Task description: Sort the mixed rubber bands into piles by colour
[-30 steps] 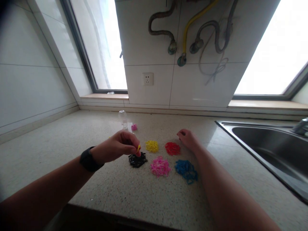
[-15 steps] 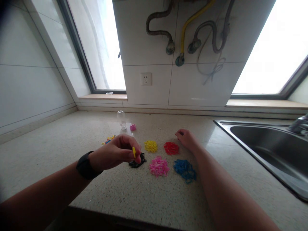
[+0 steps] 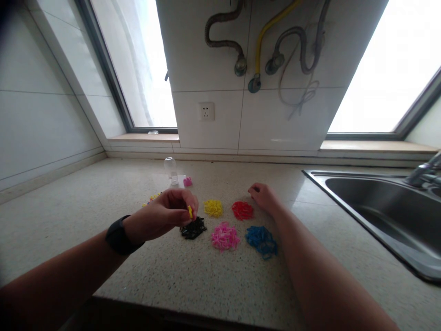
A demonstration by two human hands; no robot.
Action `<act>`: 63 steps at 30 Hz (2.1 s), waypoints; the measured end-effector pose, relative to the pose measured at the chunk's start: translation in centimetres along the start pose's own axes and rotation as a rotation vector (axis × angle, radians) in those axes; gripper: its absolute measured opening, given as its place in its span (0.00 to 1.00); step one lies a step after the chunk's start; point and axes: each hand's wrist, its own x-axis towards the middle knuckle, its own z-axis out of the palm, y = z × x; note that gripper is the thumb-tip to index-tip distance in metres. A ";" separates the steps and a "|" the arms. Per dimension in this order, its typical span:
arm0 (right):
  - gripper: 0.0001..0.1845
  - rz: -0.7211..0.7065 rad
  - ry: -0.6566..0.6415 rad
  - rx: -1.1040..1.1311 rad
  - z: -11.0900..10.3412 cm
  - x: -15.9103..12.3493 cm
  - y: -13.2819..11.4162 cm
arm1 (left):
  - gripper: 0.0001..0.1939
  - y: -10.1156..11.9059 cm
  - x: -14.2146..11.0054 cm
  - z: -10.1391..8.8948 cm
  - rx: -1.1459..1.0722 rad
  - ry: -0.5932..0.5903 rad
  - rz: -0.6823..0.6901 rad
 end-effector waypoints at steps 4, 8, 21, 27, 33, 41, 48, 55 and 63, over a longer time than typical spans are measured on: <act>0.15 -0.006 -0.008 0.005 -0.1 -0.1 -0.2 | 0.10 -0.1 0.2 -0.6 0.019 0.058 -0.010; 0.16 0.003 -0.010 -0.009 -0.1 -0.1 -0.2 | 0.12 -0.4 0.5 -1.2 0.032 0.119 -0.012; 0.15 -0.020 -0.026 -0.021 0.1 0.3 0.4 | 0.11 -0.7 1.2 -1.0 0.159 0.214 0.004; 0.15 -0.007 -0.020 -0.029 0.0 0.2 0.2 | 0.11 -0.8 1.5 -1.5 0.306 0.208 0.021; 0.15 -0.007 -0.021 -0.025 0.0 0.2 0.1 | 0.08 -0.2 1.4 -1.2 0.468 0.208 0.101; 0.14 -0.007 -0.018 -0.016 0.1 0.1 0.0 | 0.07 0.3 0.7 -0.5 0.645 0.205 0.253; 0.12 -0.010 0.004 0.019 0.0 -0.1 -0.2 | 0.08 0.5 0.3 0.2 0.636 0.207 0.307; 0.12 -0.005 0.010 0.009 -0.1 -0.3 -0.6 | 0.12 -2.0 1.7 -3.6 0.855 0.268 0.175; 0.12 -0.011 0.008 -0.004 -0.1 -0.3 -0.8 | 0.10 -4.8 2.4 -6.7 1.045 0.257 0.135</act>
